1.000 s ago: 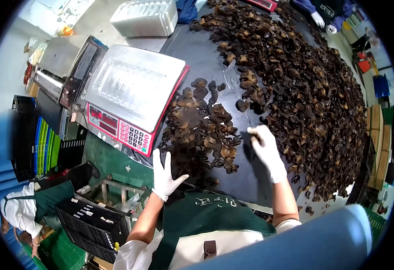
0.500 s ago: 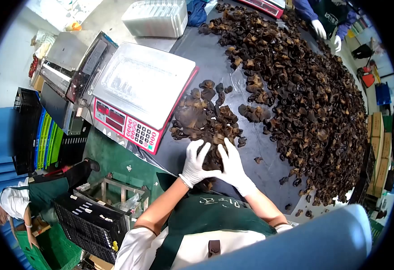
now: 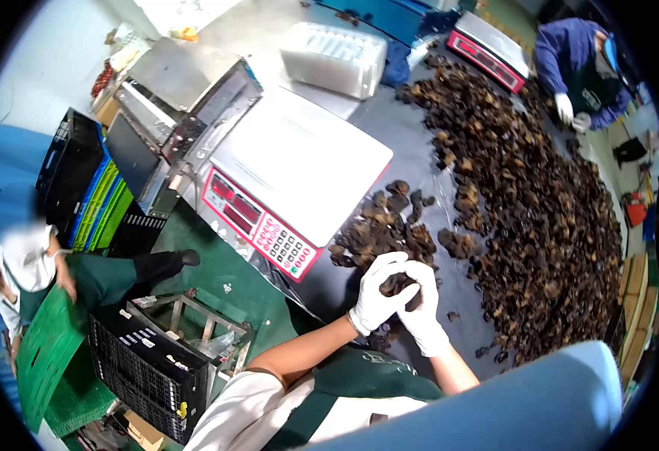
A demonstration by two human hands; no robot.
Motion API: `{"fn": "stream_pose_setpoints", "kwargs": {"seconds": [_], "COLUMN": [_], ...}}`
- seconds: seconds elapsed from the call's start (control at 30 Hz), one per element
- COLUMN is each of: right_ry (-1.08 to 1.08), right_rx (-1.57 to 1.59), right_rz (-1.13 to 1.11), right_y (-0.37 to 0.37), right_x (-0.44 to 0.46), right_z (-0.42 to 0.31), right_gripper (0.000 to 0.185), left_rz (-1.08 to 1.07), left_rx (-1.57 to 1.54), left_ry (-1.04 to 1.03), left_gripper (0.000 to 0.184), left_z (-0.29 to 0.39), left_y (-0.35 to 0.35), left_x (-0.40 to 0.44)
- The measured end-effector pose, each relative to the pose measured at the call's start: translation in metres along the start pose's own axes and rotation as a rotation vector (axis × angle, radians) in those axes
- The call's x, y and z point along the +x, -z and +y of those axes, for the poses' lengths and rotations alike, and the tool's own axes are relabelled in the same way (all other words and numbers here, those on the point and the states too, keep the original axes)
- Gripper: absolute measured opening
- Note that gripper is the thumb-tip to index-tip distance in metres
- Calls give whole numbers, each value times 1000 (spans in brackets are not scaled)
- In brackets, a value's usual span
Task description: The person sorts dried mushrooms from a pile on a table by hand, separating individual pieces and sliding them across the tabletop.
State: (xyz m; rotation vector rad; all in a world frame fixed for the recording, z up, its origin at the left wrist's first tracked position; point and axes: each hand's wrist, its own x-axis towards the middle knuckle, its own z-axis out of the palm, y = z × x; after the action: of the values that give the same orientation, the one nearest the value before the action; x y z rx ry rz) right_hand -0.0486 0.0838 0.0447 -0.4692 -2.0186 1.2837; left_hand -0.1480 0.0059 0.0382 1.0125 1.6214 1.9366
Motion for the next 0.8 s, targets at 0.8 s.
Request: {"fn": "stream_pose_setpoints", "kwargs": {"seconds": [0.8], "right_ry": [105], "right_rx": [-218], "right_rz": [-400], "right_y": [-87], "right_x": [212], "right_z": [-39], "right_gripper": [80], "left_rz": [475], "left_rx": [435], "left_ry": [-66], "left_gripper": [31], "left_z": [-20], "left_y": [220], "left_x": [213]}}
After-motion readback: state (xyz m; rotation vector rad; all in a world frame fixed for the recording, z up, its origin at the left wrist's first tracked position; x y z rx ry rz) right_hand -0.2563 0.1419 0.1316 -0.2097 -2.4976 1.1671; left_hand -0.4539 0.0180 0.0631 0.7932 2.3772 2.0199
